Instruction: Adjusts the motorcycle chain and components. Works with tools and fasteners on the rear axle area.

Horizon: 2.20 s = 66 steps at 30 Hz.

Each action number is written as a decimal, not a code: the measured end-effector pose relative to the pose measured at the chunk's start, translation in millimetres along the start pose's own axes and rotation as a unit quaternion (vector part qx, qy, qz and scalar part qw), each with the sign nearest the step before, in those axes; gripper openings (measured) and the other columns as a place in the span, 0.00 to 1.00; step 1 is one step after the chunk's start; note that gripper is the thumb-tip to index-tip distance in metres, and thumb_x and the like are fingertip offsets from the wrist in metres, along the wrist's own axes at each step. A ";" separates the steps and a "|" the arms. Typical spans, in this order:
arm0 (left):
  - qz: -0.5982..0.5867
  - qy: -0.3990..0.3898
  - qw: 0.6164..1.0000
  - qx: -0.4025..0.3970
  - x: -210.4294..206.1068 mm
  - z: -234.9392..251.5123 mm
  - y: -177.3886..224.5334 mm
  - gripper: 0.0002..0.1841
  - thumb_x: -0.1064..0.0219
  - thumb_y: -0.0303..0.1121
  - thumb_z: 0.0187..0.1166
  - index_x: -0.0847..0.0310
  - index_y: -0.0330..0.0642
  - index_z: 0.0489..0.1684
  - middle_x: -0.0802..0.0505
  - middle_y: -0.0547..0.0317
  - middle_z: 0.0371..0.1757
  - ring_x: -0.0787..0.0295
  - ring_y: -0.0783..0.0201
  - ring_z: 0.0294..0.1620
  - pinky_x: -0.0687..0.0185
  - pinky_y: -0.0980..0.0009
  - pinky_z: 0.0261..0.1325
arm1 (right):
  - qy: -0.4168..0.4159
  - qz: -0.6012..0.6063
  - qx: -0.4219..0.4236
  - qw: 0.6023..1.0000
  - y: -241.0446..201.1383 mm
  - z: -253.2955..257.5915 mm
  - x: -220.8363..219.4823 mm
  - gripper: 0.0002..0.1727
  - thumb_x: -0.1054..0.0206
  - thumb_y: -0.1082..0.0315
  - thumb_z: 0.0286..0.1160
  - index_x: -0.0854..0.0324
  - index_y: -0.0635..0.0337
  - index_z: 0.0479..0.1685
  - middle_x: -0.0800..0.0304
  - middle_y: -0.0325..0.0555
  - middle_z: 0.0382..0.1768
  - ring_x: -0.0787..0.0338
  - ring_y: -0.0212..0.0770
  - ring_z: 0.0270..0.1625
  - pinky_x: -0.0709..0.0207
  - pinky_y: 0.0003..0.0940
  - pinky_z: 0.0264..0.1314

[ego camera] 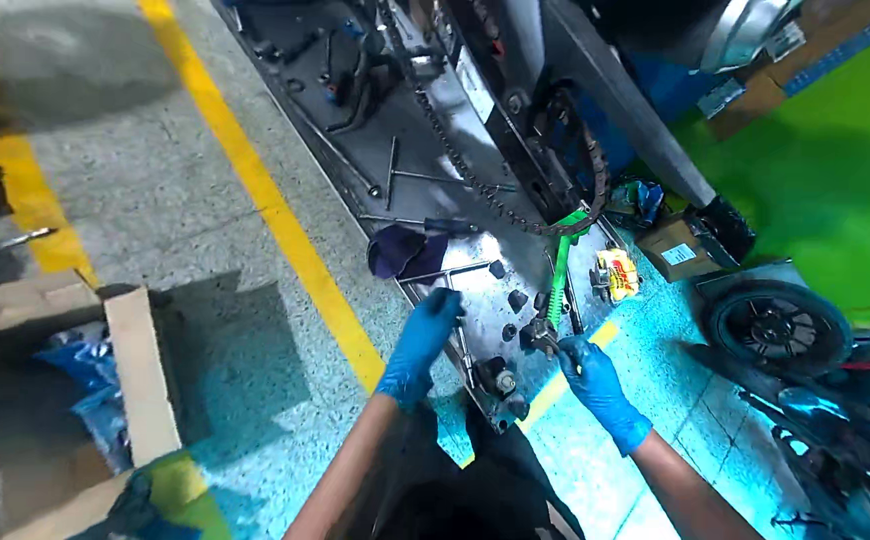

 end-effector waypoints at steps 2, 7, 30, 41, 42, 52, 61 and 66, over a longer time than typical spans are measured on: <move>-0.102 -0.136 0.985 -0.011 -36.1 -19.5 38.3 0.21 0.47 0.42 0.93 0.24 0.36 0.73 0.09 0.46 0.61 0.09 0.56 0.55 0.13 0.57 0.61 | 0.063 0.110 0.005 0.992 -18.0 4.4 28.2 0.13 0.37 0.66 0.79 0.11 0.66 0.45 0.06 0.50 0.39 0.06 0.42 0.40 0.11 0.41 0.49; -0.286 -0.233 0.929 0.002 -97.1 -33.1 82.8 0.15 0.38 0.35 0.88 0.19 0.39 0.66 0.08 0.53 0.45 0.11 0.65 0.37 0.13 0.71 0.40 | 0.105 0.409 -0.004 0.906 -45.9 26.6 68.7 0.08 0.40 0.65 0.88 0.16 0.53 0.51 0.11 0.31 0.43 0.12 0.25 0.40 0.13 0.25 0.48; -0.338 0.063 0.936 -0.069 -115.0 -23.2 120.0 0.22 0.37 0.34 0.87 0.27 0.39 0.79 0.12 0.52 0.67 0.13 0.61 0.62 0.17 0.62 0.64 | 0.083 0.477 -0.198 0.852 -31.2 86.8 86.2 0.15 0.46 0.72 0.89 0.12 0.65 0.43 0.13 0.38 0.16 0.15 0.30 0.18 0.17 0.25 0.26; 0.265 0.299 0.797 -0.453 -73.2 25.7 115.0 0.09 0.29 0.36 0.75 0.08 0.43 0.46 0.06 0.49 0.46 0.10 0.45 0.50 0.20 0.47 0.54 | 0.102 0.524 -0.224 0.816 -32.6 103.8 62.8 0.16 0.47 0.70 0.88 0.12 0.66 0.41 0.18 0.41 0.18 0.21 0.31 0.18 0.21 0.28 0.24; 0.262 0.295 0.788 -0.473 -69.8 23.5 113.9 0.08 0.30 0.35 0.76 0.08 0.44 0.43 0.06 0.52 0.44 0.11 0.47 0.47 0.20 0.49 0.53 | 0.099 0.531 -0.228 0.810 -35.1 100.9 61.2 0.17 0.48 0.71 0.87 0.13 0.67 0.40 0.18 0.41 0.18 0.21 0.31 0.18 0.22 0.27 0.24; 0.246 0.212 0.782 -0.532 -69.8 4.4 118.5 0.07 0.32 0.36 0.76 0.09 0.47 0.40 0.08 0.57 0.40 0.12 0.54 0.43 0.22 0.55 0.51 | 0.076 0.530 -0.199 0.821 -38.2 119.2 45.4 0.20 0.50 0.65 0.89 0.16 0.58 0.31 0.24 0.36 0.12 0.25 0.29 0.15 0.27 0.25 0.21; 0.228 0.191 0.763 -0.574 -69.0 -2.6 125.1 0.06 0.33 0.32 0.72 0.09 0.46 0.38 0.09 0.57 0.38 0.14 0.55 0.42 0.23 0.57 0.51 | 0.149 0.438 -0.077 0.883 -50.2 133.7 62.9 0.16 0.51 0.63 0.91 0.19 0.53 0.37 0.24 0.28 0.15 0.24 0.25 0.15 0.24 0.22 0.20; 0.212 0.171 0.795 -0.542 -71.4 4.4 123.2 0.07 0.31 0.36 0.73 0.09 0.45 0.37 0.08 0.56 0.39 0.13 0.54 0.42 0.21 0.55 0.52 | 0.169 0.409 -0.068 0.894 -44.7 123.6 49.4 0.16 0.50 0.61 0.92 0.18 0.52 0.41 0.22 0.28 0.23 0.21 0.23 0.23 0.23 0.21 0.27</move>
Point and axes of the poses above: each hand's wrist, its own z-axis towards the middle knuckle, its own x-axis out of the back of the hand, y = z × x, the point moved 3 cm from there along z, towards the middle knuckle
